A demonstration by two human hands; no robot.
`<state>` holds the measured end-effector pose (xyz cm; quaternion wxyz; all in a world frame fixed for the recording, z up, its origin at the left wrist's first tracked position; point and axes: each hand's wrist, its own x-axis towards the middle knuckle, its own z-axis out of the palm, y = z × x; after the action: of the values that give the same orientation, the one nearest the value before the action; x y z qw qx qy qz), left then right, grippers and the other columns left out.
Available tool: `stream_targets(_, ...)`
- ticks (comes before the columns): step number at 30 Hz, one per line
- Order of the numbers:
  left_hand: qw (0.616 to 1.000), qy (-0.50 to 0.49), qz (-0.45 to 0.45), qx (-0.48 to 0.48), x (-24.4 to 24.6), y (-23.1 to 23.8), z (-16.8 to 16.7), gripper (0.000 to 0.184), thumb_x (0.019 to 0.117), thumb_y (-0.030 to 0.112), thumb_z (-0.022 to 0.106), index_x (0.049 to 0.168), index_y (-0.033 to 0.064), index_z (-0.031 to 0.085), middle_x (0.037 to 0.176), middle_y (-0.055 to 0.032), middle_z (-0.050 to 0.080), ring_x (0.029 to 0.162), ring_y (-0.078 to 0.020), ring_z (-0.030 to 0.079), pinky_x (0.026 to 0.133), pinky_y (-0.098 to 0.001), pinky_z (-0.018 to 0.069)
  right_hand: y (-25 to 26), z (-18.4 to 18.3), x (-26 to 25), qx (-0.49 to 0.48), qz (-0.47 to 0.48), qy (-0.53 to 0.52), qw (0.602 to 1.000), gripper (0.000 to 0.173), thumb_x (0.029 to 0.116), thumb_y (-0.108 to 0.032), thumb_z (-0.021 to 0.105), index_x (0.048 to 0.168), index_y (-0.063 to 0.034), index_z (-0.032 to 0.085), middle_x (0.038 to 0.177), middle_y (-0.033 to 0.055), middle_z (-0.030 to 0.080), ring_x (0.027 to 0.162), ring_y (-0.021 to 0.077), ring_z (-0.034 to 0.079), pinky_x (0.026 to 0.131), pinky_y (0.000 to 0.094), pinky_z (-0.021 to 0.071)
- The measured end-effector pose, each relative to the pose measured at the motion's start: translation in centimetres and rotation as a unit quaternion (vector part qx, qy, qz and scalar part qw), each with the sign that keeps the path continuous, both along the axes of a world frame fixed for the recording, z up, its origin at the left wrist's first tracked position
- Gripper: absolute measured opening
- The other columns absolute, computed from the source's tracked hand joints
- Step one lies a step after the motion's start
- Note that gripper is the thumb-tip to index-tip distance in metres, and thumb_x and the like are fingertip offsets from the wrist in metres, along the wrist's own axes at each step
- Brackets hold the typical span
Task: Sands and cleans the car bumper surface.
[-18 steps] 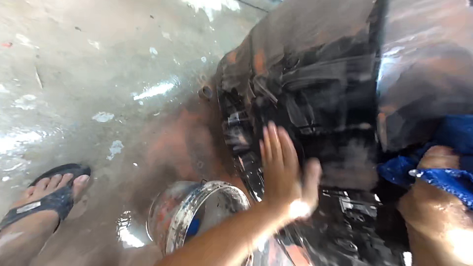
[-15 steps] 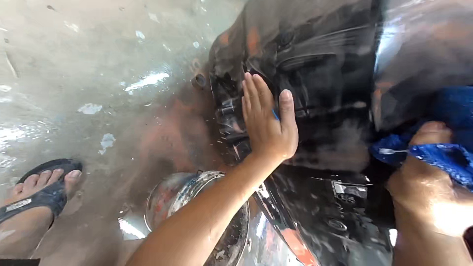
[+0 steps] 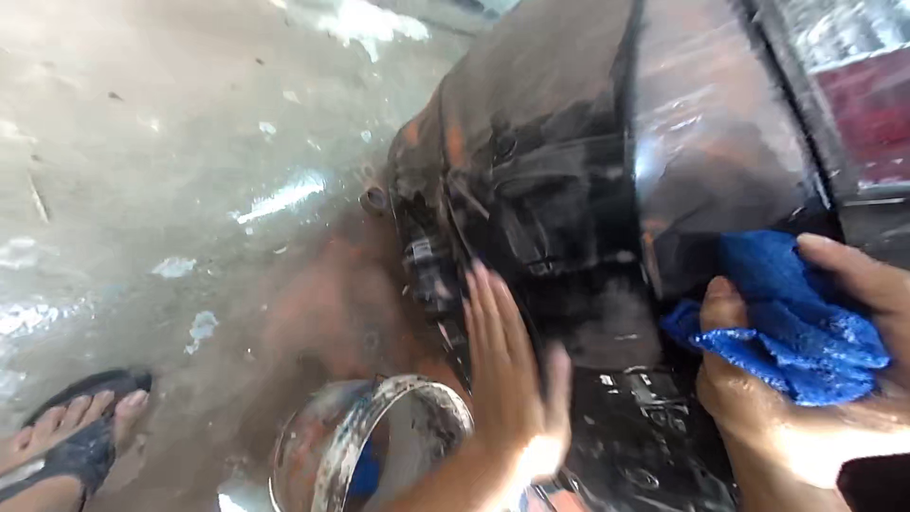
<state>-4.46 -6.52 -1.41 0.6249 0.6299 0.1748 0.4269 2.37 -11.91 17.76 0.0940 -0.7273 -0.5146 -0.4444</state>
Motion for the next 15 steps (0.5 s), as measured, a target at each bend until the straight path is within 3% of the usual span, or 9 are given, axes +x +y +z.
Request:
stream_targets(1, 0.999, -0.006, 0.001, 0.032, -0.9, -2.3, -0.2, 0.083, 0.1058, 0.055, 0.028, 0.157, -0.0109, 0.025, 0.164, -0.0325, 0.022, 0.155, -0.0412, 0.019, 0.127, -0.0576, 0.0183, 0.1, -0.2, -0.1, 0.02, 0.004, -0.007, 1.0, 0.049, 0.0827, -0.018, 0.077, 0.123, 0.0065, 0.066, 0.114, 0.0217, 0.069, 0.105, 0.0308, 0.067, 0.096, 0.0449, 0.0546)
stream_targets(3, 0.998, -0.002, -0.003, 0.065, -0.9, -2.6, 0.3, 0.086, 0.1048, 0.059, 0.027, 0.153, -0.0122, 0.032, 0.16, -0.0348, 0.03, 0.153, -0.0439, 0.024, 0.125, -0.0594, 0.0195, -0.2, -0.3, -0.4, 0.064, -0.004, -0.04, 0.997, 0.047, 0.0847, -0.014, 0.077, 0.123, 0.0095, 0.063, 0.117, 0.0246, 0.068, 0.11, 0.0335, 0.066, 0.1, 0.0459, 0.0539)
stream_targets(5, 0.997, 0.018, 0.018, 0.073, 0.9, 1.1, 2.0, 0.083, 0.1049, 0.058, 0.022, 0.159, -0.0057, 0.025, 0.167, -0.0258, 0.018, 0.158, -0.0367, 0.012, 0.125, -0.0638, 0.0104, -0.8, -0.1, -0.2, 0.081, -0.026, -0.088, 0.992, 0.045, 0.0872, -0.015, 0.077, 0.124, 0.0068, 0.064, 0.122, 0.0232, 0.067, 0.116, 0.0333, 0.065, 0.103, 0.0463, 0.053)
stream_targets(7, 0.996, 0.013, 0.054, 0.074, 2.5, 4.0, 3.6, 0.083, 0.1032, 0.054, 0.019, 0.161, -0.0051, 0.016, 0.17, -0.0215, 0.009, 0.158, -0.0375, 0.001, 0.124, -0.0684, 0.0029, -0.7, -0.1, -0.3, 0.046, -0.038, -0.102, 0.993, 0.038, 0.0901, -0.014, 0.074, 0.124, 0.0033, 0.067, 0.133, 0.0249, 0.061, 0.126, 0.0368, 0.06, 0.108, 0.0497, 0.0487)
stream_targets(9, 0.993, -0.003, 0.027, 0.117, 0.9, 1.4, 3.8, 0.088, 0.1011, 0.058, 0.026, 0.162, -0.0036, 0.012, 0.171, -0.0221, 0.004, 0.158, -0.0414, -0.004, 0.124, -0.0703, 0.0011, 0.0, 0.3, -1.0, -0.015, -0.02, -0.074, 0.997, 0.034, 0.0912, -0.01, 0.069, 0.122, 0.0026, 0.068, 0.135, 0.0252, 0.061, 0.128, 0.0371, 0.059, 0.109, 0.0499, 0.0487)
stream_targets(10, 0.987, -0.015, 0.003, 0.161, -0.6, -1.4, 3.1, 0.089, 0.1004, 0.06, 0.034, 0.162, -0.0012, 0.017, 0.17, -0.022, 0.008, 0.157, -0.043, 0.001, 0.124, -0.0699, 0.0053, 0.5, 0.5, -1.2, -0.029, -0.006, -0.058, 0.998, 0.033, 0.09, -0.011, 0.069, 0.12, 0.0023, 0.069, 0.13, 0.023, 0.065, 0.124, 0.0341, 0.062, 0.106, 0.0476, 0.0508)
stream_targets(12, 0.968, -0.033, 0.004, 0.249, -2.3, -5.6, 1.1, 0.077, 0.0985, 0.066, 0.039, 0.153, 0.0117, 0.046, 0.162, -0.0096, 0.042, 0.151, -0.0373, 0.033, 0.118, -0.0605, 0.0287, 0.8, 0.6, -1.0, -0.028, 0.026, -0.02, 0.999, 0.03, 0.085, -0.014, 0.069, 0.11, 0.0029, 0.07, 0.113, 0.0176, 0.071, 0.108, 0.0264, 0.068, 0.095, 0.0426, 0.0553)
stream_targets(13, 0.965, -0.039, -0.004, 0.26, -2.4, -5.5, 1.0, 0.071, 0.1, 0.065, 0.037, 0.15, 0.0164, 0.051, 0.158, -0.0039, 0.047, 0.148, -0.0327, 0.039, 0.117, -0.0567, 0.0309, 0.9, 0.6, -0.8, -0.022, 0.051, 0.004, 0.998, 0.027, 0.0837, -0.014, 0.07, 0.105, 0.0026, 0.07, 0.105, 0.0136, 0.072, 0.102, 0.0216, 0.07, 0.09, 0.0393, 0.057)
stream_targets(15, 0.978, -0.051, 0.006, 0.201, -1.0, -2.8, 3.3, 0.069, 0.1046, 0.058, 0.031, 0.153, 0.0106, 0.047, 0.162, -0.0096, 0.041, 0.152, -0.0335, 0.031, 0.12, -0.0607, 0.0243, 0.7, 0.6, -0.4, -0.014, 0.098, 0.046, 0.994, 0.022, 0.085, -0.015, 0.069, 0.102, -0.0014, 0.065, 0.099, 0.004, 0.071, 0.095, 0.0127, 0.07, 0.087, 0.0339, 0.0599)
